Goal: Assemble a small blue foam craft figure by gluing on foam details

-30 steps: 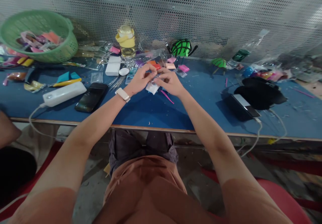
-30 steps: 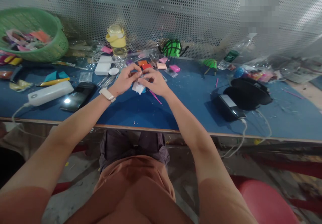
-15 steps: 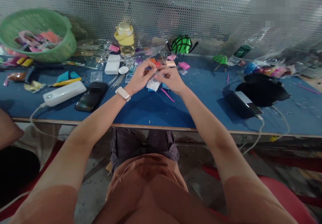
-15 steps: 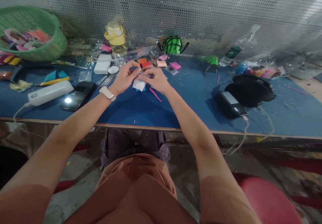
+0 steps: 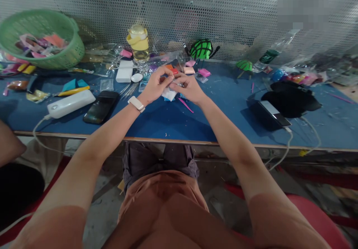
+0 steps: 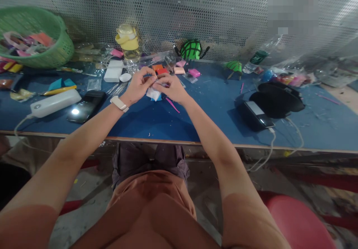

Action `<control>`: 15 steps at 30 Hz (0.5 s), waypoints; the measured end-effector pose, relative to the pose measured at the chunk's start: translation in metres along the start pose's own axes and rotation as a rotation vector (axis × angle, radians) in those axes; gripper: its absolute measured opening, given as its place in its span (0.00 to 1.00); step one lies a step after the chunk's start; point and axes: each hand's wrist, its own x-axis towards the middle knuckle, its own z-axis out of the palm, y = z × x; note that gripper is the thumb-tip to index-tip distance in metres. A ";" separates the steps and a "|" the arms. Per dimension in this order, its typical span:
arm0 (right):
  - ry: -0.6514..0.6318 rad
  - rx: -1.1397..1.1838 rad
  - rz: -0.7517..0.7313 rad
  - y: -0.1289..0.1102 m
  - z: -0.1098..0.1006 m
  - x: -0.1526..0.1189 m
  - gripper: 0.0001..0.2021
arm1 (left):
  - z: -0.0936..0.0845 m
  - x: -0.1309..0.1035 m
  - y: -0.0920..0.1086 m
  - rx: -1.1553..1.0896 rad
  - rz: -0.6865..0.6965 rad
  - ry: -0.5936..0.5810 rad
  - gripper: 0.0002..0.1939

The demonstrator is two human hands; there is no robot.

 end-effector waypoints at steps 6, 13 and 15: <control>-0.061 -0.077 -0.002 -0.005 0.001 -0.004 0.33 | 0.000 0.000 0.003 0.036 0.031 -0.018 0.34; 0.138 0.024 0.049 -0.001 0.007 0.001 0.32 | 0.000 0.001 0.000 0.007 -0.017 0.026 0.35; 0.152 0.130 0.104 -0.001 0.008 0.002 0.32 | 0.000 0.001 0.000 -0.007 -0.042 0.033 0.35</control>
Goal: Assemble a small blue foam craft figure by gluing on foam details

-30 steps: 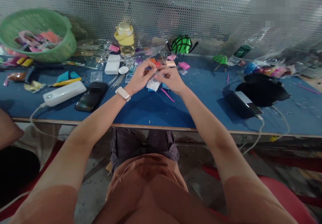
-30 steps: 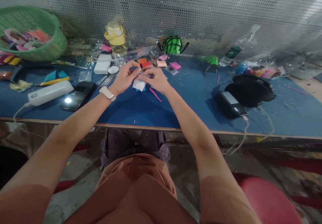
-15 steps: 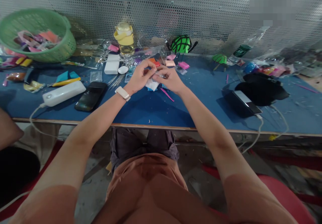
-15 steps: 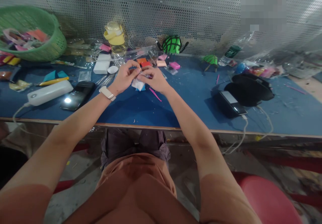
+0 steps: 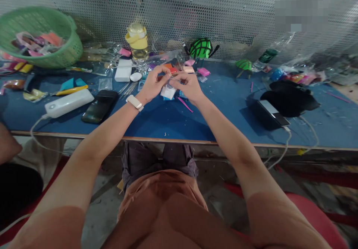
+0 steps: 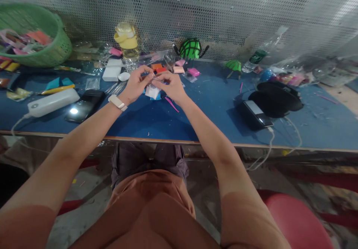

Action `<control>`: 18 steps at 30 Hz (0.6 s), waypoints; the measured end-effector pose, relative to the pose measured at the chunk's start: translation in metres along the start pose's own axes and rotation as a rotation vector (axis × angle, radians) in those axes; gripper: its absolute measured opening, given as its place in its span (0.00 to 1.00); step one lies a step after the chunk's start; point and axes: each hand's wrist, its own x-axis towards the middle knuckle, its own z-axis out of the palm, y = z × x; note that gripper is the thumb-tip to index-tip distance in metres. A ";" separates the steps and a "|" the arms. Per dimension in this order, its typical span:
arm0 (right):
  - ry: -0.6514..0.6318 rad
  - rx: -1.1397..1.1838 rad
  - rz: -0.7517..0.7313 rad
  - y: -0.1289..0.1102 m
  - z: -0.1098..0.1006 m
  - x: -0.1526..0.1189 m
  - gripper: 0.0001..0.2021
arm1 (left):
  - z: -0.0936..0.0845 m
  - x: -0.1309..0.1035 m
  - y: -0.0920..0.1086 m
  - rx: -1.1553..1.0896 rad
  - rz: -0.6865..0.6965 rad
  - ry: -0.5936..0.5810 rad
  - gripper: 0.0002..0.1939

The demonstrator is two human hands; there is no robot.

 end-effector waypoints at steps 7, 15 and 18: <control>-0.198 0.146 0.140 -0.014 0.000 -0.007 0.34 | 0.002 0.000 0.004 0.017 -0.004 0.023 0.36; -0.158 -0.015 0.086 -0.009 -0.001 -0.003 0.40 | 0.005 0.000 -0.003 -0.005 0.014 0.001 0.33; -0.083 0.019 0.119 -0.007 0.000 -0.002 0.42 | 0.005 0.001 0.000 -0.014 0.013 0.022 0.34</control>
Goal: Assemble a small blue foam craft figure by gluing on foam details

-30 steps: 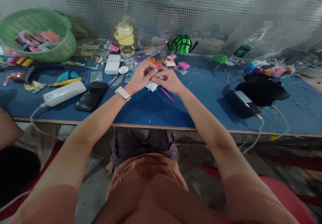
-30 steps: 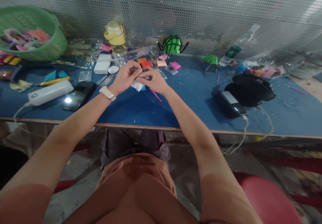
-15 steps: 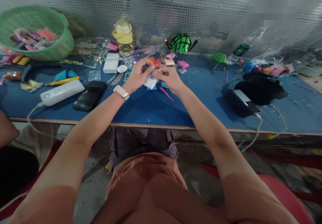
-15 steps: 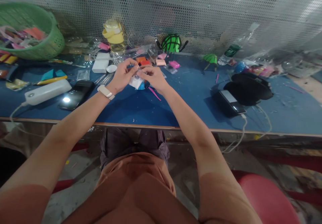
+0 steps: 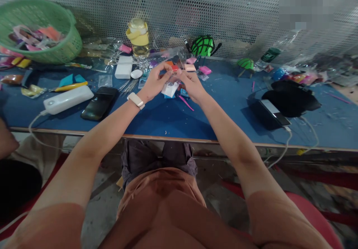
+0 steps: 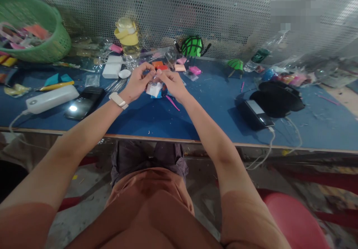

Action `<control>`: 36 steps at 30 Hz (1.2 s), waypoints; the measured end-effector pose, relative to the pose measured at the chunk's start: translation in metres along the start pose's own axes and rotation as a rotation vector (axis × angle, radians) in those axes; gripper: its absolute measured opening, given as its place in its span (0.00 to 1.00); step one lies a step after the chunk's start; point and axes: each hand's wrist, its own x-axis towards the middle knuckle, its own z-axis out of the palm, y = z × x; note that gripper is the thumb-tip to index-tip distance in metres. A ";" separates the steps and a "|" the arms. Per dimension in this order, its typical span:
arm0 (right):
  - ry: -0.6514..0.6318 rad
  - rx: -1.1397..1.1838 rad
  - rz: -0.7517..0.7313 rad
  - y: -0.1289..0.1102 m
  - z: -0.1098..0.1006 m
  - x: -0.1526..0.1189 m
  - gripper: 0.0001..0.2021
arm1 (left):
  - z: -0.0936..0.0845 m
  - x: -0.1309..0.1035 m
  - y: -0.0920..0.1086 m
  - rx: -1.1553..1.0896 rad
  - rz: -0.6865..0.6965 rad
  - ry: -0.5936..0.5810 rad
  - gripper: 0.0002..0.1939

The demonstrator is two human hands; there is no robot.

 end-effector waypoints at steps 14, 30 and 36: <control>-0.170 -0.079 -0.075 -0.002 -0.004 -0.004 0.39 | 0.000 -0.001 0.006 0.014 -0.007 -0.044 0.36; -0.130 0.141 0.006 -0.014 -0.010 -0.002 0.38 | -0.003 0.002 0.003 -0.037 -0.047 -0.079 0.37; -0.227 0.175 0.031 -0.018 -0.012 -0.005 0.33 | -0.002 0.001 0.008 -0.007 -0.023 -0.078 0.36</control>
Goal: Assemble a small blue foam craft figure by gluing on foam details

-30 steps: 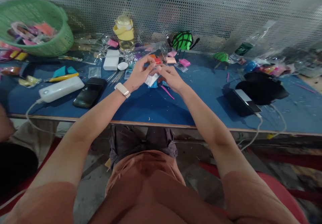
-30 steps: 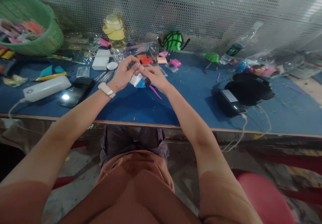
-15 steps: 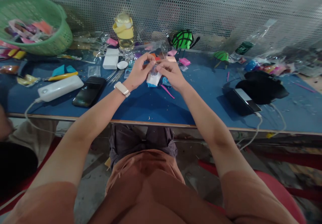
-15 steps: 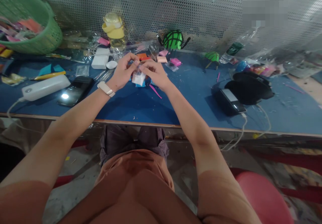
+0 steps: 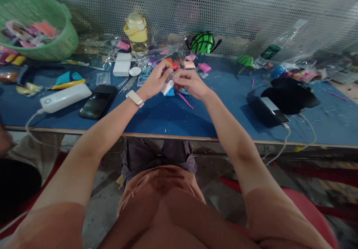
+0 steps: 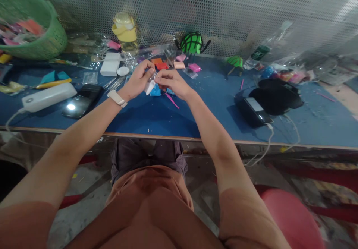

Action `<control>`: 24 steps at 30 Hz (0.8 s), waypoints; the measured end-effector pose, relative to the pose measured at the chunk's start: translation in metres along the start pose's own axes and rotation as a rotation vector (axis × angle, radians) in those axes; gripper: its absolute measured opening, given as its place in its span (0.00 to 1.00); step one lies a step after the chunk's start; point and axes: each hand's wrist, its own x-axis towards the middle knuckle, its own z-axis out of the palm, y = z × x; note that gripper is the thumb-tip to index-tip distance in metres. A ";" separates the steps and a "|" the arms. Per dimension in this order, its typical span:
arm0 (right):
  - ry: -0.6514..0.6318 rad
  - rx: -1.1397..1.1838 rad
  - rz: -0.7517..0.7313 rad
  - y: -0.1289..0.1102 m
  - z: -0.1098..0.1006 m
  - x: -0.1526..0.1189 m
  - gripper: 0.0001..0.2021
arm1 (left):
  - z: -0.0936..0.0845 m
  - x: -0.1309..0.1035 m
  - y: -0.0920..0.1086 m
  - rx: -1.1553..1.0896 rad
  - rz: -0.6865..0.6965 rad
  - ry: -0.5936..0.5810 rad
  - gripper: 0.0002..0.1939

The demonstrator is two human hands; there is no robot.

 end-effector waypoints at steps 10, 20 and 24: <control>-0.052 -0.077 -0.045 0.005 -0.002 0.000 0.33 | 0.000 0.000 -0.007 0.048 0.050 -0.015 0.34; -0.053 -0.171 -0.057 0.007 -0.001 0.001 0.36 | 0.001 -0.001 -0.002 0.058 0.047 -0.033 0.36; 0.086 -0.193 -0.046 0.011 -0.001 0.002 0.37 | 0.001 0.000 0.000 0.045 0.044 -0.040 0.36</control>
